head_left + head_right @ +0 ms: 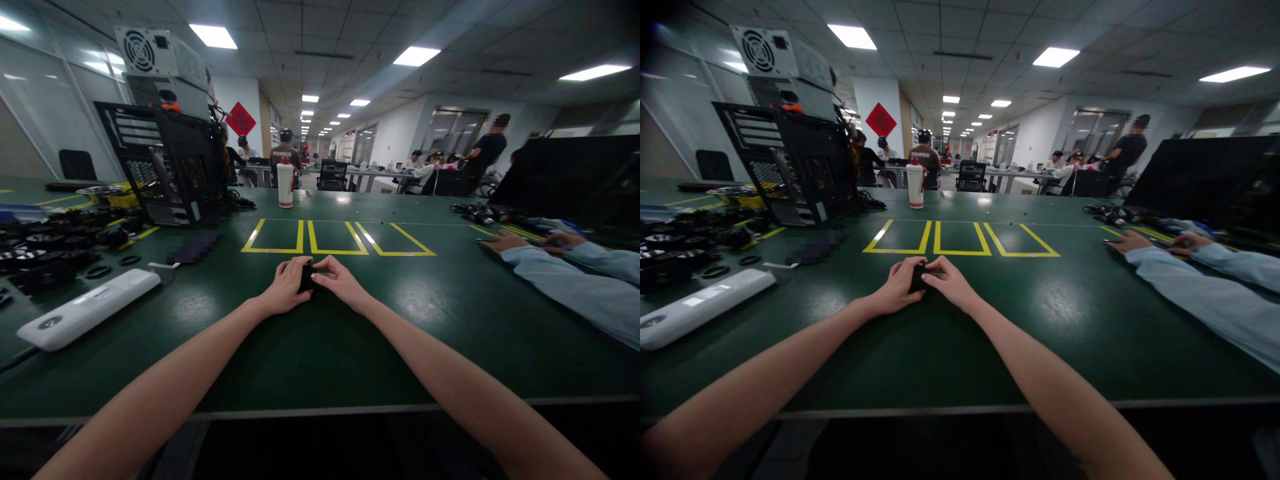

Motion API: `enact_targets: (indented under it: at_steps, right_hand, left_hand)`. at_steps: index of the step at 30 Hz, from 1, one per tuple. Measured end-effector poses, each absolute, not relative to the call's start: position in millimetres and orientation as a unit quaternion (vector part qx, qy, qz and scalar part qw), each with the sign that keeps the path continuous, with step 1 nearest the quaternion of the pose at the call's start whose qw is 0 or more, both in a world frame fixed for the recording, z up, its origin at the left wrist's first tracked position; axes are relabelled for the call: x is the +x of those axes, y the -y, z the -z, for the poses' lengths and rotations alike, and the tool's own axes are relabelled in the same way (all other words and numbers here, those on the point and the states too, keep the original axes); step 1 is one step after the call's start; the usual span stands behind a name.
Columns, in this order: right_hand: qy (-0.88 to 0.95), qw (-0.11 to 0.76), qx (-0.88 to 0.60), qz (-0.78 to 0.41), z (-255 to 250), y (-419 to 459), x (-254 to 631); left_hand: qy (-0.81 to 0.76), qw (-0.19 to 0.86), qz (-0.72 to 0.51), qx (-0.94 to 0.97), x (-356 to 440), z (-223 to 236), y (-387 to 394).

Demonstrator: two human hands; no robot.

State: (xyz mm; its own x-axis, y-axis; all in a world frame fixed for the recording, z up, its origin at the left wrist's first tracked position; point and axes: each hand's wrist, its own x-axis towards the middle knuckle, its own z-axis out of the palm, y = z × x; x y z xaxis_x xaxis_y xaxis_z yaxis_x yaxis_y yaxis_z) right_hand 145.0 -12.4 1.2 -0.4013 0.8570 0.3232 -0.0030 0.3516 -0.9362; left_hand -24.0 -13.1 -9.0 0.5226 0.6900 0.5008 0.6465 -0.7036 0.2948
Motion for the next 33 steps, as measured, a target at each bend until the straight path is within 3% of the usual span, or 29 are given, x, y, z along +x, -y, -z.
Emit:
enact_targets:
  at_steps: [12, 27, 33]
  right_hand:
    - [0.692, 0.416, -0.327, -0.491, -2.6, 11.8, 146.4]
    - [0.694, 0.458, -0.328, -0.448, -1.0, 9.3, 144.0]
    - [0.683, 0.42, -0.351, -0.484, -4.0, 11.1, 144.7]
  left_hand:
    - [-0.383, 0.034, -0.303, 0.872, -24.0, 9.2, 12.8]
    - [-0.382, 0.036, -0.303, 0.872, -24.6, 8.5, 14.1]
    - [-0.38, 0.035, -0.305, 0.873, -25.0, 8.9, 13.5]
